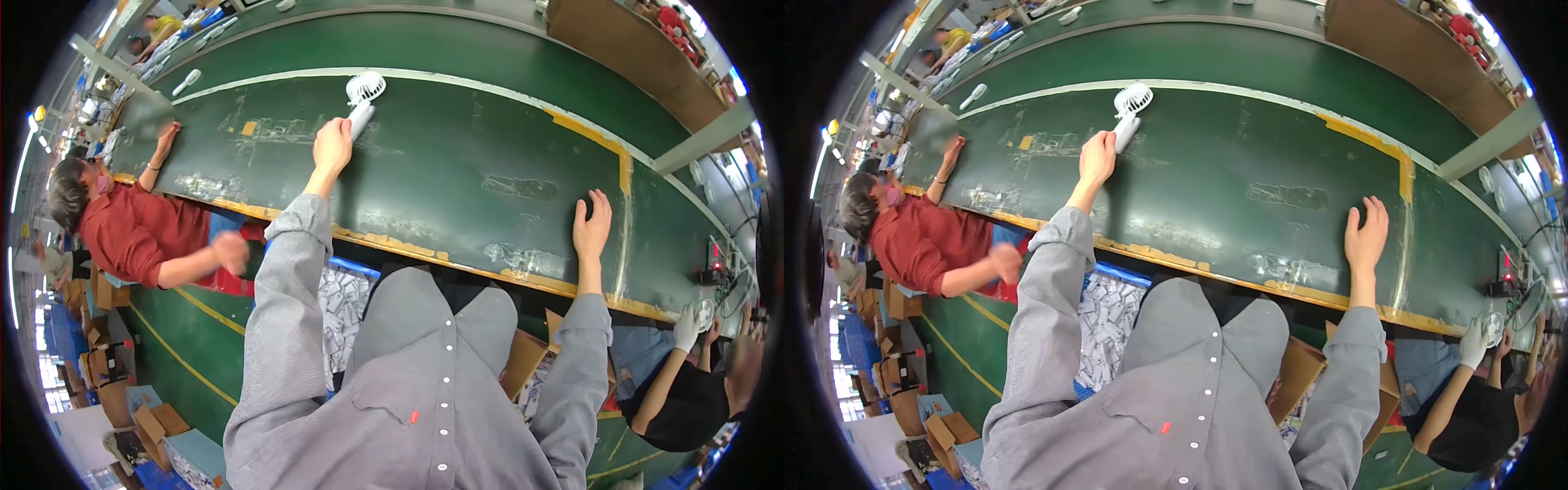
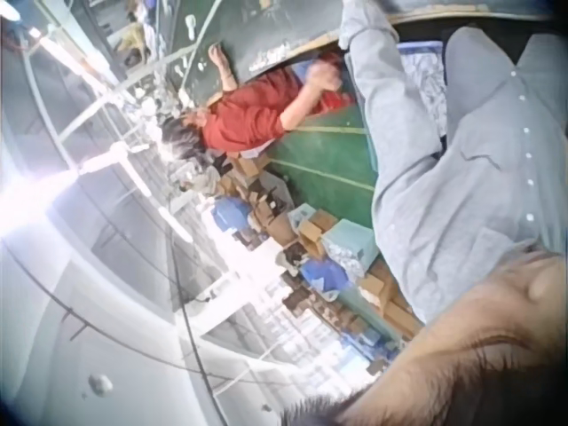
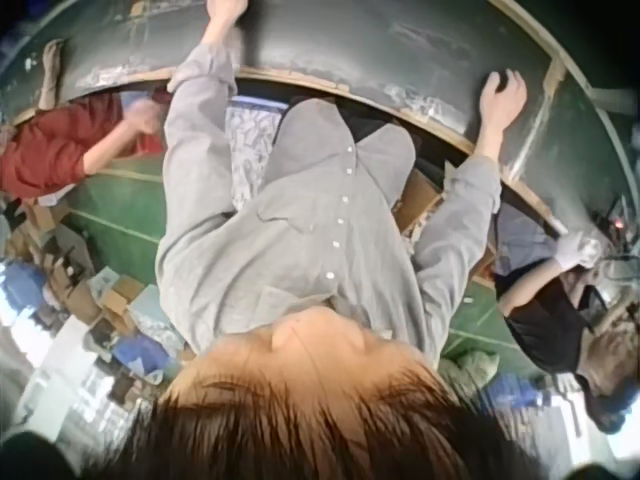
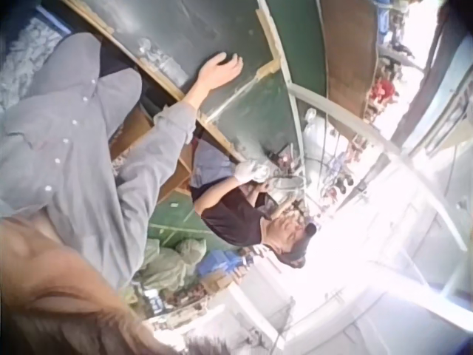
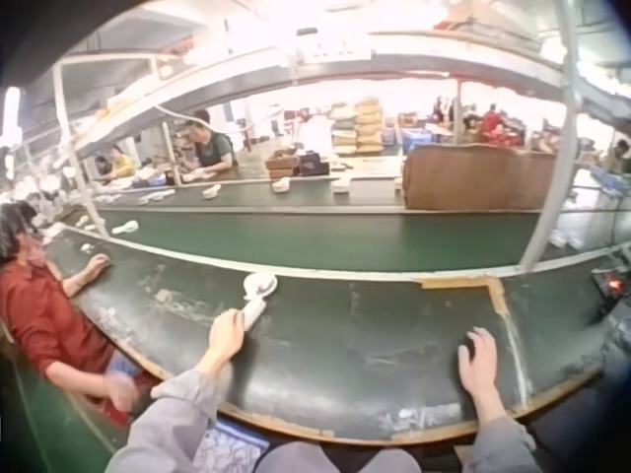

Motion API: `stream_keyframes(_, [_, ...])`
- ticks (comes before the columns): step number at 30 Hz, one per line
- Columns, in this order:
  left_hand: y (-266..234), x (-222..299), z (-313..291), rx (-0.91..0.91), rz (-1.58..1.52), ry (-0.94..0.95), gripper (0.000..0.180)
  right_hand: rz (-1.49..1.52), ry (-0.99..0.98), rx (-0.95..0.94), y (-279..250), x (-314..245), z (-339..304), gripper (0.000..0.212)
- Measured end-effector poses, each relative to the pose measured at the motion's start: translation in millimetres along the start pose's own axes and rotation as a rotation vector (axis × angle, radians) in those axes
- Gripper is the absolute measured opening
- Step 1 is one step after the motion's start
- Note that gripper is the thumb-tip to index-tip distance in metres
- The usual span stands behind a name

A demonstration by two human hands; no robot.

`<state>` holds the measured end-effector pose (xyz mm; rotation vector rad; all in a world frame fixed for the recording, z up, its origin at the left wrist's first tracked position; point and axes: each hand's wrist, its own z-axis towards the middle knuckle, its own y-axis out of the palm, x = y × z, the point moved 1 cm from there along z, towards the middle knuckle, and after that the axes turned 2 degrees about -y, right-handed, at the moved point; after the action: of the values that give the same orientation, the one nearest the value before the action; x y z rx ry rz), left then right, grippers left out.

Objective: Assembling small portable fans on an electronics production line.

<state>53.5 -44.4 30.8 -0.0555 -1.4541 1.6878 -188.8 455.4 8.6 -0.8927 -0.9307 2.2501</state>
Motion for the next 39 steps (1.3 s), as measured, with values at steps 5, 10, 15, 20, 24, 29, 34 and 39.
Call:
stream_keyframes(5, [21, 139, -63, -0.264, -1.079, 0.043, 0.026, 0.799, 0.418, -0.024, -7, -65, -11, 0.03])
stream_keyframes(10, [-15, 262, -170, -0.156, -0.573, 1.008, 0.024, 1.89, 0.595, -0.3, -48, -144, -15, 0.059])
stream_keyframes(15, [-10, 276, -196, -0.088, -0.716, 1.103, 0.022, 2.171, 0.749, -0.345, -79, -115, -42, 0.057])
stream_keyframes(20, [-2, 265, -193, -0.375, -0.885, 0.891, 0.064, 2.244, 0.592, -0.524, -76, -110, -59, 0.048])
stream_keyframes(24, [-4, 268, -197, -0.585, -0.933, 0.898, 0.073, 2.002, 0.579, -0.624, -76, -108, -67, 0.034])
stream_keyframes(29, [-36, 275, -204, -0.721, -0.945, 1.098, 0.073, 1.66, 0.437, -0.869, -110, -110, -65, 0.025])
stream_keyframes(34, [-32, 286, -229, -0.966, -0.957, 1.162, 0.058, 1.503, 0.623, -1.029, -126, -100, -96, 0.015])
stream_keyframes(39, [-46, 281, -236, -1.063, -0.83, 1.215, 0.037, 1.628, 0.744, -1.176, -143, -113, -121, 0.016])
